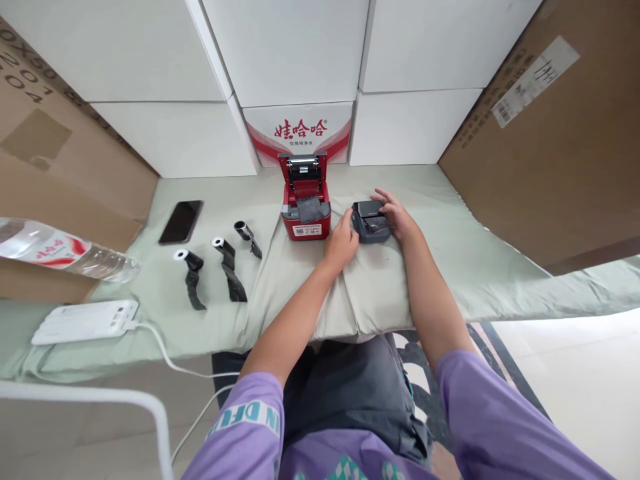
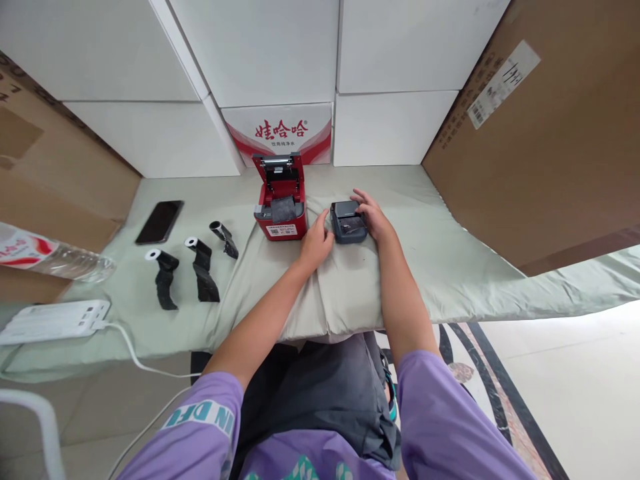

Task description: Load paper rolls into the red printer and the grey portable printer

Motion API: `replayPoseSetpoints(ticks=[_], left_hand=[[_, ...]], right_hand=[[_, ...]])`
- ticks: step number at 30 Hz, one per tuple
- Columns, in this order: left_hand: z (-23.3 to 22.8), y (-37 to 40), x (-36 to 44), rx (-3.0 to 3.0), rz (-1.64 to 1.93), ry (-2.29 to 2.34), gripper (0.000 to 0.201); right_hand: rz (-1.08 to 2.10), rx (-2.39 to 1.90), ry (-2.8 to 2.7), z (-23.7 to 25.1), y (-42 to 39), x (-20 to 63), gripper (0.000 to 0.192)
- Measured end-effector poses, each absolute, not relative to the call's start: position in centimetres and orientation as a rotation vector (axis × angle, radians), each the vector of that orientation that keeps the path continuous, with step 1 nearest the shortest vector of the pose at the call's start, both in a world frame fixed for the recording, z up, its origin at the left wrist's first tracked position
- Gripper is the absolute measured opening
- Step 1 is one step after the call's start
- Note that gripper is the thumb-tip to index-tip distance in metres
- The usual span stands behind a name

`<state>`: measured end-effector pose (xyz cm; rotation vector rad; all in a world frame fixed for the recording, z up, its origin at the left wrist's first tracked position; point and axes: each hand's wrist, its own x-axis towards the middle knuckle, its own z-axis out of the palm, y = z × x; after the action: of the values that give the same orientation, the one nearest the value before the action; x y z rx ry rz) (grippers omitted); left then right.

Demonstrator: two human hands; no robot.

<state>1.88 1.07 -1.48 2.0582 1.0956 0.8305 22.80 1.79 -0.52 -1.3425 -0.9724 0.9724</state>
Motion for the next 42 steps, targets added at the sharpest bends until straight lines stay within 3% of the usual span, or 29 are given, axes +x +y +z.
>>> replayPoseSetpoints(ticks=[5, 9, 14, 23, 36, 42], left_hand=[[-1.7, 1.4, 2.0, 1.935, 0.901, 1.178, 0.065], [-1.9, 1.4, 2.1, 1.865, 0.977, 1.127, 0.066], [-2.0, 1.2, 2.2, 1.827, 0.978, 1.128, 0.066], [-1.6, 1.4, 2.0, 1.79, 0.919, 1.141, 0.066], [-2.1, 1.5, 2.1, 1.803, 0.934, 1.142, 0.064], [-2.2, 1.5, 2.1, 1.819, 0.939, 1.157, 0.063]], right_hand=[[0.44, -1.432, -1.285, 1.7, 0.3, 22.3, 0.029], [0.162, -1.65, -1.486, 3.7, -1.4, 20.9, 0.057], [0.12, -1.964, -1.557, 5.1, -2.2, 18.8, 0.079], [0.305, -1.875, -1.467, 4.7, -1.5, 17.4, 0.058], [0.266, -1.926, -1.487, 4.7, -1.5, 18.4, 0.069], [0.435, -1.699, -1.43, 3.9, -2.2, 20.4, 0.069]])
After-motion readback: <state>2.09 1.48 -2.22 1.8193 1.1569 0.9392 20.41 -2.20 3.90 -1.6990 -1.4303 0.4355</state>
